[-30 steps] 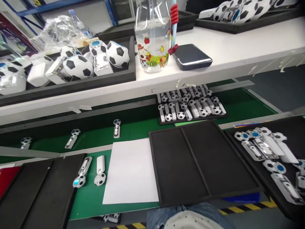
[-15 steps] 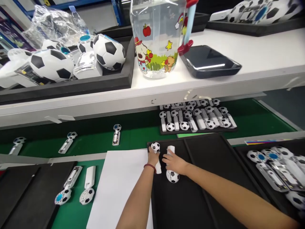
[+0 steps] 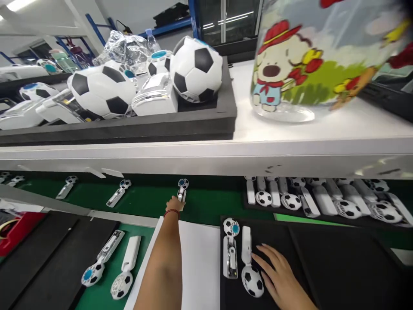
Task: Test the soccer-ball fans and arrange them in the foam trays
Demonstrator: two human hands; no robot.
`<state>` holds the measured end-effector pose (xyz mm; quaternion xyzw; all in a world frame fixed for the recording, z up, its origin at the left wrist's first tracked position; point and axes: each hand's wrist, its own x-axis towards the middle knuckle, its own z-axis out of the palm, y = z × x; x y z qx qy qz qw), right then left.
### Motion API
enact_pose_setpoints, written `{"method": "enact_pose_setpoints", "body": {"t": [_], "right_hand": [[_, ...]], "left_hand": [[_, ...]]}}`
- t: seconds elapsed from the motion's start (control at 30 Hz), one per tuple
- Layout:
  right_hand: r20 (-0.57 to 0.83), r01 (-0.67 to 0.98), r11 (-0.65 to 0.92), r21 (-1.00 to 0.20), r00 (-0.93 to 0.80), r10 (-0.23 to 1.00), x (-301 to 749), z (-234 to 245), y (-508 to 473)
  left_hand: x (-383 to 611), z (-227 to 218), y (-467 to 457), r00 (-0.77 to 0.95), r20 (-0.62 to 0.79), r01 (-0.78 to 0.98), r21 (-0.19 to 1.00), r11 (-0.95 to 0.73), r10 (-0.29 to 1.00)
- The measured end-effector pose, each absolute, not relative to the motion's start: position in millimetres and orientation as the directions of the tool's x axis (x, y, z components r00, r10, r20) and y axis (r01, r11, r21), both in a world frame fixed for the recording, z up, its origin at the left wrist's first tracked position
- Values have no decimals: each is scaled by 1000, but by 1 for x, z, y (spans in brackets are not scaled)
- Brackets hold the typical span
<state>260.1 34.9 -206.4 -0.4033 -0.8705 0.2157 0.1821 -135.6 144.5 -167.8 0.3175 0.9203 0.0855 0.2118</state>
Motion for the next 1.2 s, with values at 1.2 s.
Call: {"method": "enact_pose_setpoints", "body": {"t": [1.2], "right_hand": [[-796, -543, -646, -536, 68, 602, 304, -99, -111]], "left_hand": [[73, -87, -53, -39, -427, 214, 879, 425, 903]]}}
